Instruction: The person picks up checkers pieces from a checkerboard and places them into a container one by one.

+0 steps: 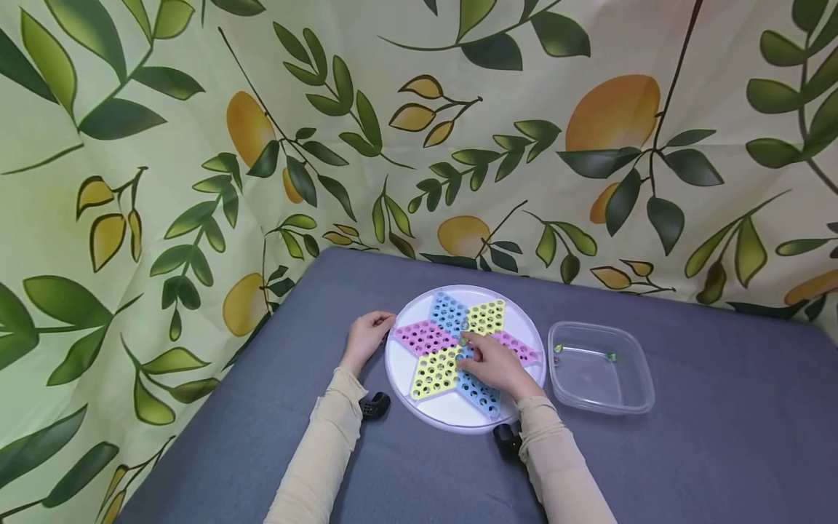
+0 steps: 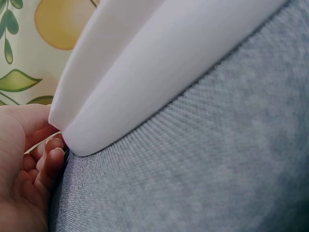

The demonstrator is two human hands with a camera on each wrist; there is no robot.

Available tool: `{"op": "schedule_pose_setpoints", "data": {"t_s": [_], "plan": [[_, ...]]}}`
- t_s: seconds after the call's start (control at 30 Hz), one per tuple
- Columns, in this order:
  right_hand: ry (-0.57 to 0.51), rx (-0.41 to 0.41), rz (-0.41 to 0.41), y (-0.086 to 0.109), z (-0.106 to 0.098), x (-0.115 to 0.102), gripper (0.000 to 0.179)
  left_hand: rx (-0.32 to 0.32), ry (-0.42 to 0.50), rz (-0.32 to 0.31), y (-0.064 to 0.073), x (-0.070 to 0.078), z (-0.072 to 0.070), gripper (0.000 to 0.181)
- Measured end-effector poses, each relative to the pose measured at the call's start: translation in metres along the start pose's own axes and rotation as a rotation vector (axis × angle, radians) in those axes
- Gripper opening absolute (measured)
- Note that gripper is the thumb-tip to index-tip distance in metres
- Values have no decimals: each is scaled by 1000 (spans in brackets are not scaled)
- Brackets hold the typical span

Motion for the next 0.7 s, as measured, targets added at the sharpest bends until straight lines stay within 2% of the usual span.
{"op": "schedule_pose_setpoints", "data": {"t_s": [0.3,0.6,0.7], "plan": [[-53,17,78,-2,0,6,45,3,-1,-10,2,-2,-2,21],[-61,47,246,-4,-3,15,36,-2,5,-17,1,-2,0,21],[-57,76,265,-7,-5,14,35,-3,11,-18,0,-3,1,20]]}}
Point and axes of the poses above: each hand's wrist, its own y-axis away from the middle knuckle, its own z-axis out of the palm, x = y × z, the point moved 10 cm from there along -y, towards the middle knuckle, and after that the axes turned 2 degrees about -y, right-handed, at the moved point
